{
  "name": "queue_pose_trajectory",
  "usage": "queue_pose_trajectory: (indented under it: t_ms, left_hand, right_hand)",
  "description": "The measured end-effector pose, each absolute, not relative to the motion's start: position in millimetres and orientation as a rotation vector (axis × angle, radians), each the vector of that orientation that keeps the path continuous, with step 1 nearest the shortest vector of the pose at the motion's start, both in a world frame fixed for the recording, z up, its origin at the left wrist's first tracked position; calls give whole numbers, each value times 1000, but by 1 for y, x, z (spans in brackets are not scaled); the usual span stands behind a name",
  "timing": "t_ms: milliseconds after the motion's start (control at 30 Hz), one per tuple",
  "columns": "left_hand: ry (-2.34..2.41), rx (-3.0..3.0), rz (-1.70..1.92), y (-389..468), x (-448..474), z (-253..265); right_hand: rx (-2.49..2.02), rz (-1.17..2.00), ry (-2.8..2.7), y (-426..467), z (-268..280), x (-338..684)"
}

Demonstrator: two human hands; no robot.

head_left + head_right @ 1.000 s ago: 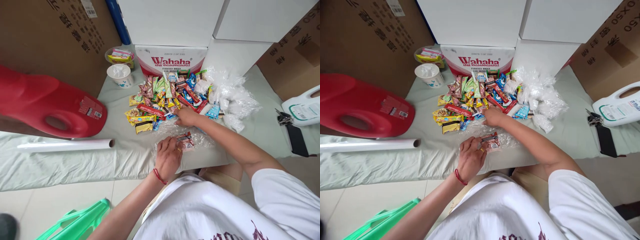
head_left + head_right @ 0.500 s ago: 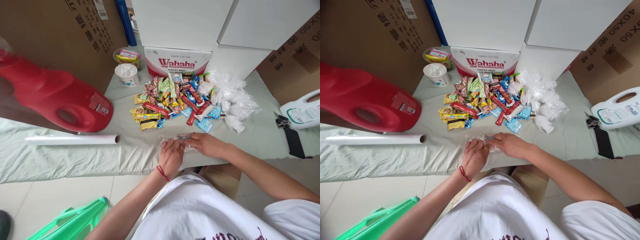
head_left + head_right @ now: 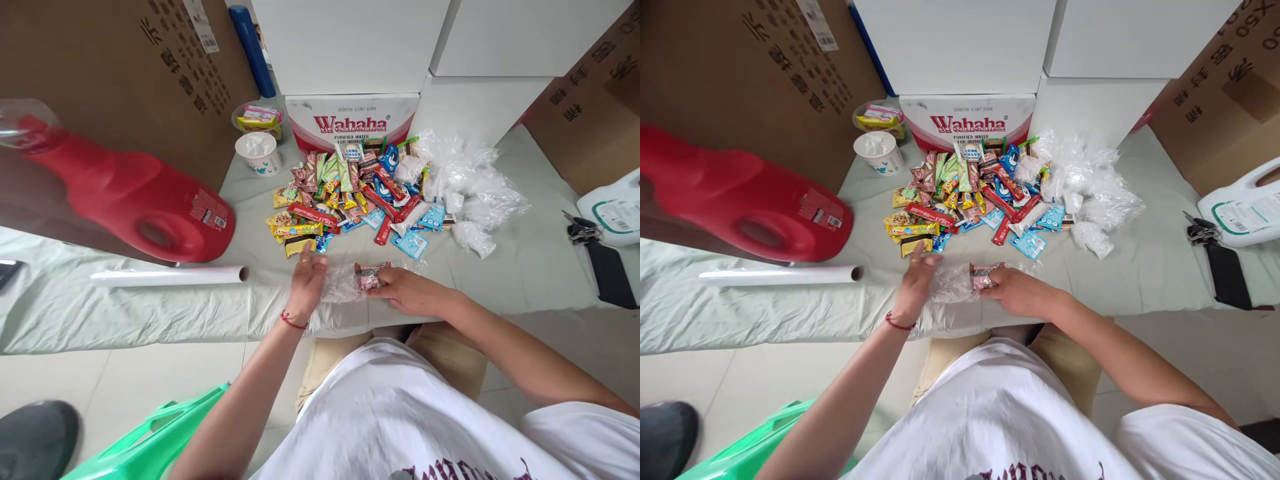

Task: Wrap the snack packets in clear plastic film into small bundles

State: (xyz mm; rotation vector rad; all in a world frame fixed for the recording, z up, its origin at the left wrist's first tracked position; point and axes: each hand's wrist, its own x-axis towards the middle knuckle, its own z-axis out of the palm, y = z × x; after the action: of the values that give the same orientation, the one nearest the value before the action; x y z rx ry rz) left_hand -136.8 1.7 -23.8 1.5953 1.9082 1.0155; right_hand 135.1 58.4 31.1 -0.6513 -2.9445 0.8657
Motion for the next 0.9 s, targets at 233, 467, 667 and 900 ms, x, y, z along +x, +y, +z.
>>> queue_pose_trajectory:
  t_ms: [233,467,667,900]
  left_hand:
    - [1894,1552,530,2,-133,6]
    - [1529,1164,754,13,-70,31]
    - [1868,2058,521,-7,-25,15]
    - [1927,2439,255,-28,-20,1]
  right_hand:
    - [-526,876,-2844,68,16,138]
    - [-465,870,-2809,65,15,129]
    - [-676,1076,-2483,90,42,181]
    - [-1621,853,-2457,91,16,188]
